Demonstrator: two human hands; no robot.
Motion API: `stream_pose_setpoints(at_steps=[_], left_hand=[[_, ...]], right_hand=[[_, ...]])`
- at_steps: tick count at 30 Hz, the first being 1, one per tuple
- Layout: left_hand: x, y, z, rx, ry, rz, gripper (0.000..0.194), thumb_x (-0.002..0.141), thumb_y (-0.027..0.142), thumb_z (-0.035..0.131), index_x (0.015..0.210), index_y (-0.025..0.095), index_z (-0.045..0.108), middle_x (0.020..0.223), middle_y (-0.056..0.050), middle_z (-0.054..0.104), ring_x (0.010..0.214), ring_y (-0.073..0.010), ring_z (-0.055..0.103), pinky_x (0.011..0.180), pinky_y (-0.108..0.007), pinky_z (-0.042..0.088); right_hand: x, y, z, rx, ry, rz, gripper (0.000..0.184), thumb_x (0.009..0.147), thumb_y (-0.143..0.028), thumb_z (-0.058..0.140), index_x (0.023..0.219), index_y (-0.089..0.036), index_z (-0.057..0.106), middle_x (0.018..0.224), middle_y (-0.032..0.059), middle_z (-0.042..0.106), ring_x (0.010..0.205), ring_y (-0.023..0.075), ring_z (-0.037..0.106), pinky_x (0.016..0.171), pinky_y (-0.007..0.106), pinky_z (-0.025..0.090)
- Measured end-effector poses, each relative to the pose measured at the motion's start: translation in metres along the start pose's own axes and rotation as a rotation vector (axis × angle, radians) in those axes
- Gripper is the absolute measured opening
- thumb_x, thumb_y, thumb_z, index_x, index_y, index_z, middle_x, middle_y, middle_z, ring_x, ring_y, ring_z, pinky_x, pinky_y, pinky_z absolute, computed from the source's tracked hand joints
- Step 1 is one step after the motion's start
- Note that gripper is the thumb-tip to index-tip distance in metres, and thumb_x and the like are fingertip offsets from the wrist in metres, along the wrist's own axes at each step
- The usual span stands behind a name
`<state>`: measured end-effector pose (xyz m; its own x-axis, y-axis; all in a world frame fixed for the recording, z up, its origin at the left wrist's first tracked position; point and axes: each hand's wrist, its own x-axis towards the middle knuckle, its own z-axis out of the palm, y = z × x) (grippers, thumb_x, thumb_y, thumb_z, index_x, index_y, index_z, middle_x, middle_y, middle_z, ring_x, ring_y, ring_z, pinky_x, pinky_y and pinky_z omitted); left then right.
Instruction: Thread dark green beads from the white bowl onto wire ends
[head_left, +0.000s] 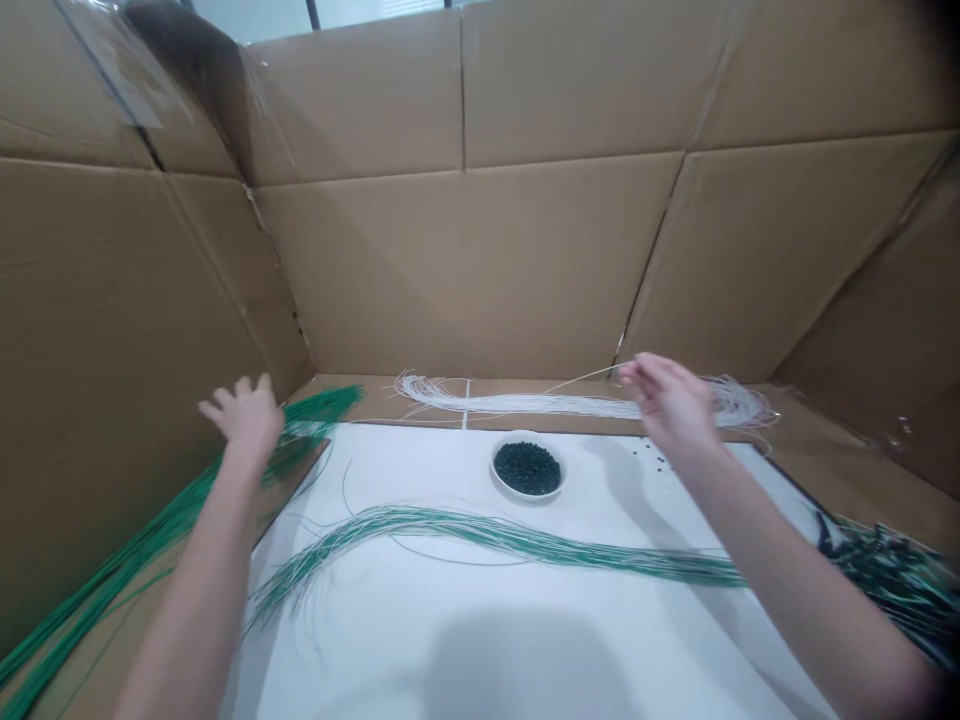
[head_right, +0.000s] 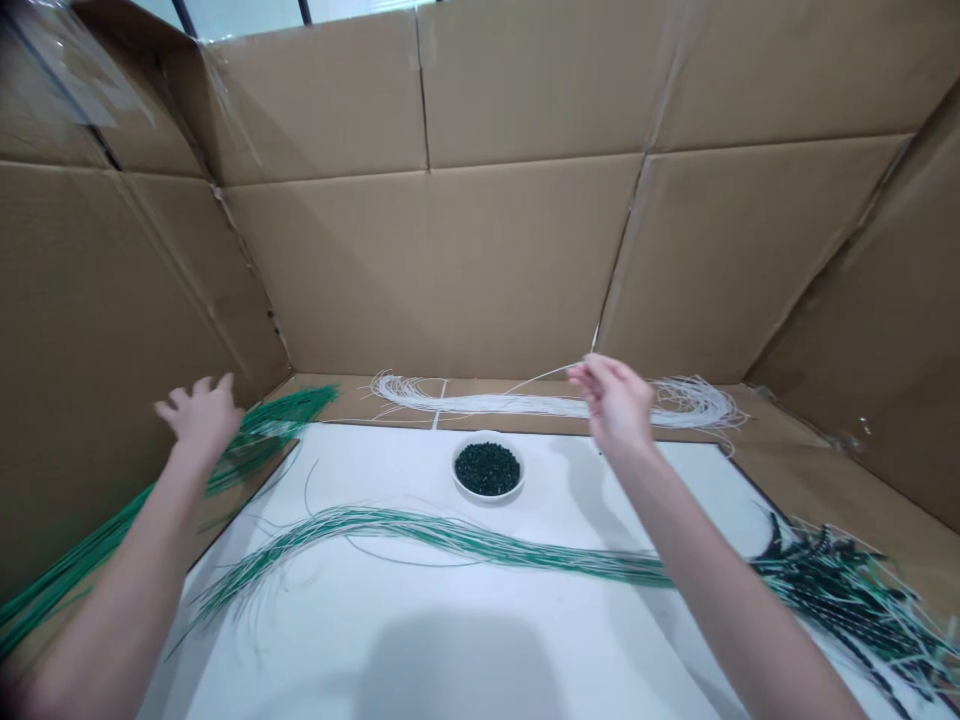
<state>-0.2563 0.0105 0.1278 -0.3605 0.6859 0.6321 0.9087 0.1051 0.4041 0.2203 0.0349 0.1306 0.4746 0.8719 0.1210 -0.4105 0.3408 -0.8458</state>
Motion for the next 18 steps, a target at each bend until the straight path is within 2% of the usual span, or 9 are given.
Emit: stream_pose_setpoints(at_steps=[2,4,6,8,9,11,13,16,18], left_hand=[[-0.013,0.05,0.008,-0.026,-0.047,0.102,0.032,0.068,0.025,0.055,0.098,0.014,0.056,0.116,-0.015,0.049,0.116,-0.0382,0.029,0.095,-0.059,0.011],[-0.032,0.109,0.012,-0.13,-0.167,0.236,0.031,0.07,0.031,0.055,0.1,0.021,0.056,0.11,-0.006,0.056,0.107,-0.0249,0.045,0.096,-0.04,0.031],[-0.058,0.164,0.014,-0.529,-0.413,0.377,0.037,0.077,0.036,0.048,0.112,0.023,0.05,0.117,-0.005,0.052,0.109,-0.0211,0.046,0.094,-0.034,0.034],[-0.084,0.204,0.016,-0.89,-0.608,0.328,0.041,0.078,0.038,0.049,0.116,0.023,0.046,0.118,-0.006,0.051,0.106,-0.0196,0.049,0.087,-0.029,0.04],[-0.096,0.216,0.018,-0.998,-0.681,0.275,0.041,0.077,0.038,0.05,0.116,0.023,0.046,0.115,-0.006,0.053,0.101,-0.0189,0.052,0.083,-0.027,0.042],[-0.112,0.225,0.024,-1.099,-0.732,0.177,0.035,0.077,0.038,0.05,0.108,0.02,0.052,0.101,-0.006,0.06,0.083,-0.0166,0.057,0.07,-0.025,0.044],[-0.119,0.221,0.03,-1.059,-0.697,0.127,0.026,0.076,0.037,0.051,0.091,0.017,0.06,0.084,-0.004,0.063,0.07,-0.0138,0.056,0.061,-0.022,0.042],[-0.12,0.211,0.036,-0.959,-0.684,0.121,0.022,0.075,0.035,0.052,0.075,0.015,0.062,0.072,-0.002,0.062,0.063,-0.0117,0.051,0.057,-0.02,0.037],[-0.119,0.208,0.037,-0.953,-0.733,0.125,0.022,0.076,0.035,0.051,0.074,0.015,0.062,0.071,-0.001,0.062,0.064,-0.0112,0.051,0.058,-0.02,0.036]], right_hand=[[-0.035,0.011,0.025,-0.034,-0.167,0.023,0.008,0.06,-0.018,0.066,0.066,-0.015,0.061,0.061,0.0017,0.061,0.059,0.0098,0.06,0.064,0.024,0.05],[-0.065,0.02,0.045,-0.08,-0.332,0.044,0.015,0.061,-0.026,0.067,0.07,-0.015,0.061,0.063,0.0018,0.062,0.061,0.0115,0.061,0.065,0.026,0.051],[-0.086,0.026,0.058,-0.123,-0.457,0.064,0.019,0.062,-0.031,0.066,0.071,-0.015,0.061,0.065,0.0024,0.063,0.062,0.0131,0.061,0.064,0.028,0.052],[-0.096,0.03,0.062,-0.141,-0.534,0.066,0.02,0.063,-0.033,0.066,0.072,-0.016,0.062,0.068,0.0027,0.064,0.065,0.0142,0.061,0.064,0.029,0.052],[-0.098,0.031,0.062,-0.145,-0.553,0.055,0.02,0.063,-0.033,0.065,0.073,-0.016,0.062,0.069,0.0026,0.064,0.065,0.0142,0.061,0.063,0.029,0.052],[-0.098,0.031,0.057,-0.185,-0.567,0.02,0.02,0.065,-0.034,0.064,0.074,-0.016,0.063,0.067,0.0021,0.063,0.059,0.0127,0.058,0.057,0.026,0.05],[-0.096,0.031,0.049,-0.292,-0.556,-0.022,0.02,0.066,-0.034,0.063,0.072,-0.015,0.064,0.06,0.001,0.06,0.049,0.0094,0.051,0.045,0.021,0.043],[-0.093,0.032,0.039,-0.46,-0.54,-0.066,0.022,0.066,-0.035,0.062,0.068,-0.014,0.065,0.055,-0.0002,0.055,0.041,0.0055,0.038,0.039,0.02,0.031],[-0.092,0.034,0.034,-0.516,-0.562,-0.066,0.025,0.067,-0.037,0.061,0.07,-0.014,0.066,0.058,-0.0001,0.055,0.042,0.005,0.036,0.041,0.02,0.031]])
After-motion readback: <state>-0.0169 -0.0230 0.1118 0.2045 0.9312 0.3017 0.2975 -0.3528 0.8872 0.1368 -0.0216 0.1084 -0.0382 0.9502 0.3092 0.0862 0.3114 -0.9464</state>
